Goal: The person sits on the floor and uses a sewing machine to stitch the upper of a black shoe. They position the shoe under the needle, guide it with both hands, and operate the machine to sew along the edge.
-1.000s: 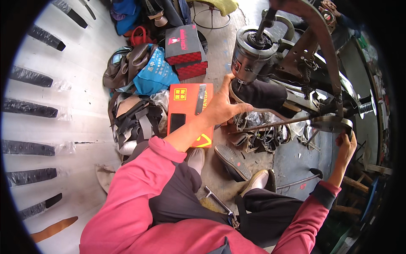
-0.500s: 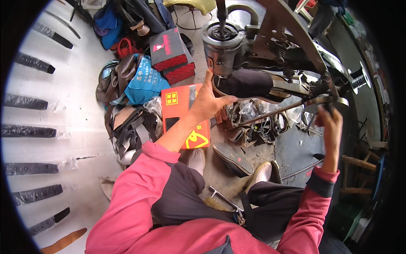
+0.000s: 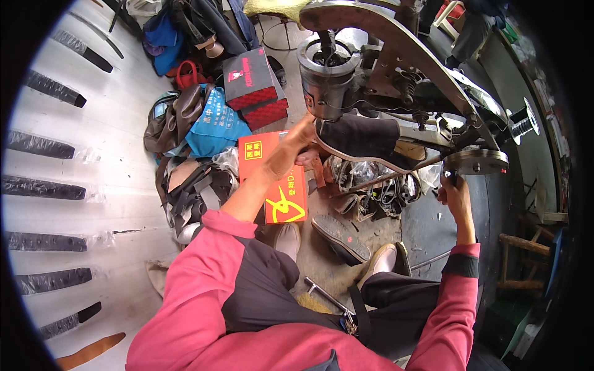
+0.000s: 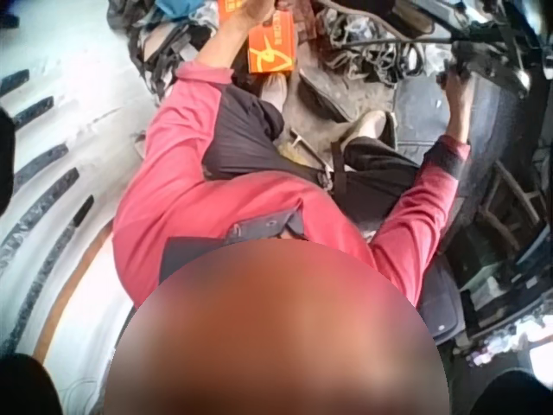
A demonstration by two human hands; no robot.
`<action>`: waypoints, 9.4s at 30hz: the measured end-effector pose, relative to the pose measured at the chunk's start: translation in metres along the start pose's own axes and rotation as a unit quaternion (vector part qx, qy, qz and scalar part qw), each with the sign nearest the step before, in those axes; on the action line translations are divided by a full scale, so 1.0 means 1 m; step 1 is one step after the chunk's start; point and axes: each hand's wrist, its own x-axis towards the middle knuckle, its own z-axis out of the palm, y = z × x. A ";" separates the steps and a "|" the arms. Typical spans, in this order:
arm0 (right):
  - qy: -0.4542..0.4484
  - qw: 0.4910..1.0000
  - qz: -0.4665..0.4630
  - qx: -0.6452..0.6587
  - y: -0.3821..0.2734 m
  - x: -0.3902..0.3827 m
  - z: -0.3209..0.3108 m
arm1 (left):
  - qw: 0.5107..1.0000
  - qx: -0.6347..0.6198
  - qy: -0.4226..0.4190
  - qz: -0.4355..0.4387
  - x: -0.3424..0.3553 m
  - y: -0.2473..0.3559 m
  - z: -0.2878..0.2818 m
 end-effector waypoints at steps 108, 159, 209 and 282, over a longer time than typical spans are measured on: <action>0.072 0.994 0.027 0.072 -0.003 0.003 -0.029 | 0.966 0.204 0.140 0.074 0.033 -0.010 0.030; 0.120 0.975 -0.176 0.057 -0.074 -0.028 -0.078 | 0.968 0.212 0.134 -0.023 0.032 0.022 0.031; 0.181 0.983 -0.029 0.026 0.026 0.017 -0.090 | 0.942 0.187 0.261 0.094 0.006 0.015 0.043; -0.003 0.999 -0.039 0.023 0.011 0.000 -0.002 | 0.840 0.293 0.351 0.293 -0.016 0.035 0.030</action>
